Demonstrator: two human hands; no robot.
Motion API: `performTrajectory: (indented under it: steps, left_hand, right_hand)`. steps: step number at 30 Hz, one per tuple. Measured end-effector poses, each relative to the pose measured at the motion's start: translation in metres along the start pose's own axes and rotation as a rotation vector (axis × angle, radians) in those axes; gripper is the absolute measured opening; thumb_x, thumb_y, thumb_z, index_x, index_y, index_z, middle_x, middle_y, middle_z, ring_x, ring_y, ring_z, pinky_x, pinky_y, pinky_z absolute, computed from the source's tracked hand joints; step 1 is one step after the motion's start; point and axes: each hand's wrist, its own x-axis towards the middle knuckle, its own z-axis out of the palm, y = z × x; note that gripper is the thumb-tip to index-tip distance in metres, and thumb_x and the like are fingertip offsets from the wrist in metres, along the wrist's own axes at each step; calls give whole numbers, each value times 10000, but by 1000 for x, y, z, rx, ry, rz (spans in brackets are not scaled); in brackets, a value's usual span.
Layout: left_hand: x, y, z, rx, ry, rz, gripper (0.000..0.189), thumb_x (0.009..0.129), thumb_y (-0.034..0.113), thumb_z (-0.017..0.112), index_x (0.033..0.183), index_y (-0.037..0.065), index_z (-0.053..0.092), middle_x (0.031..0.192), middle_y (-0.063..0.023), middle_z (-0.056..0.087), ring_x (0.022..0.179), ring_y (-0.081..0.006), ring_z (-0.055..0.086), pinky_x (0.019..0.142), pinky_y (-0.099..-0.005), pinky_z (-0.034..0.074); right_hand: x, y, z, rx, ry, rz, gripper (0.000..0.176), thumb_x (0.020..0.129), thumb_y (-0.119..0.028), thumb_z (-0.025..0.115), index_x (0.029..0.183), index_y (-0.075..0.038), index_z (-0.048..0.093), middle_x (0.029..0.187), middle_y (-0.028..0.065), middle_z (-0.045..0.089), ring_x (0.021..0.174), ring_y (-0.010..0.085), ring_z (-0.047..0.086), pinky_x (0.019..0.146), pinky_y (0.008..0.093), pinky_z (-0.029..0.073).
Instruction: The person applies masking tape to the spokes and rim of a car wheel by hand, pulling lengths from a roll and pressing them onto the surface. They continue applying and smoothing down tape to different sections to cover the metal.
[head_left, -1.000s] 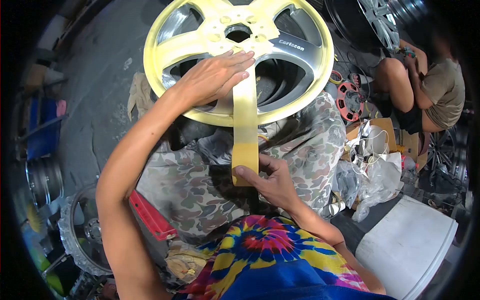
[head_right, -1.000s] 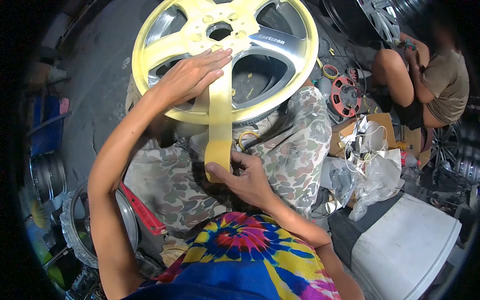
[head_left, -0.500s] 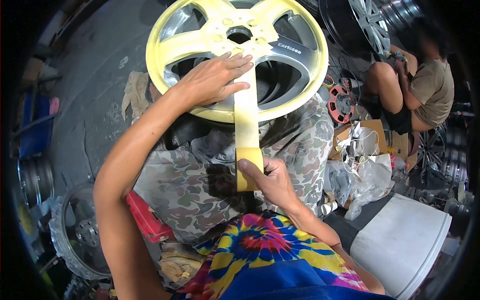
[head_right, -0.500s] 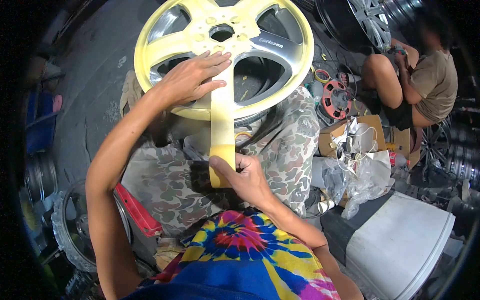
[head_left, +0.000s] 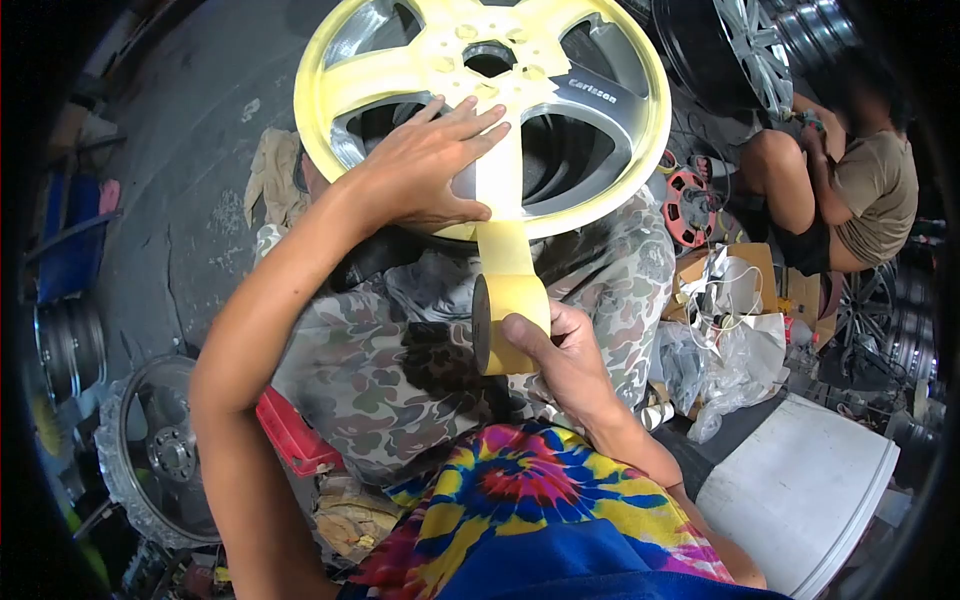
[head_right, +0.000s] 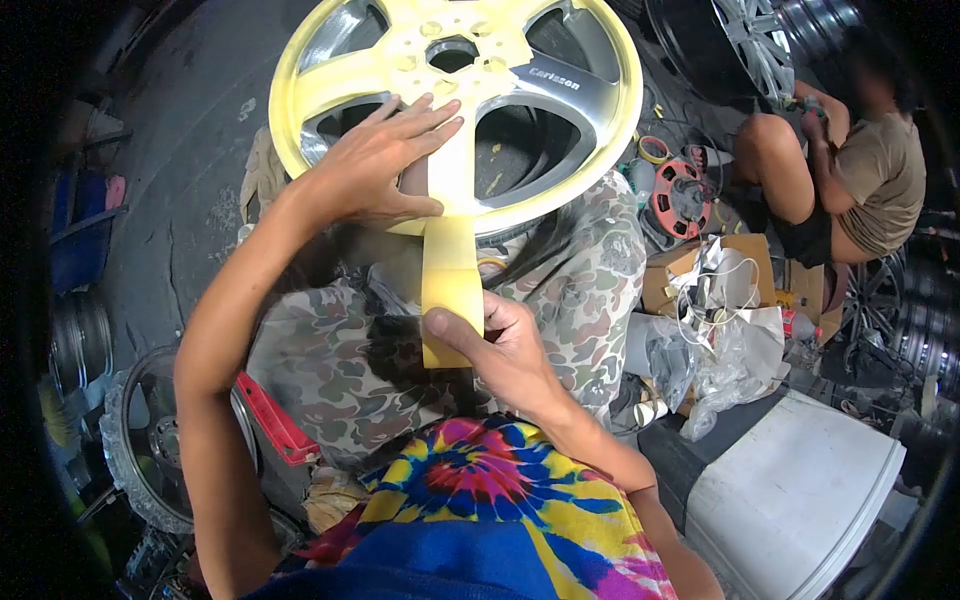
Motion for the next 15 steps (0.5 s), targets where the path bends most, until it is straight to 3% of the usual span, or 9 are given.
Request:
performTrajectory:
  steps: [5, 11, 15]
  left_hand:
    - [2, 18, -8, 76, 22, -99, 868, 729, 328, 840, 1490, 28, 548, 1615, -150, 458, 1526, -413, 349, 1267, -572, 253]
    - [21, 34, -5, 75, 83, -48, 886, 689, 255, 880, 1487, 51, 557, 1614, -147, 447, 1550, -409, 299, 1271, -575, 237]
    - [32, 34, -3, 64, 17, -74, 905, 684, 259, 906, 1500, 92, 553, 1645, -132, 402, 1564, -411, 263, 1275, -578, 230]
  right_hand:
    - [1, 1, 4, 13, -29, 90, 286, 1018, -252, 735, 1173, -11, 729, 987, -27, 710, 897, 41, 621, 810, 240, 528]
    - [-1, 3, 6, -8, -34, 90, 298, 1012, -282, 743, 1114, -2, 750, 943, -16, 714, 858, 48, 632, 773, 244, 531]
    - [0, 5, 8, -39, -27, 73, 293, 1013, -286, 741, 1071, 1, 750, 897, -21, 703, 824, 36, 606, 730, 236, 507]
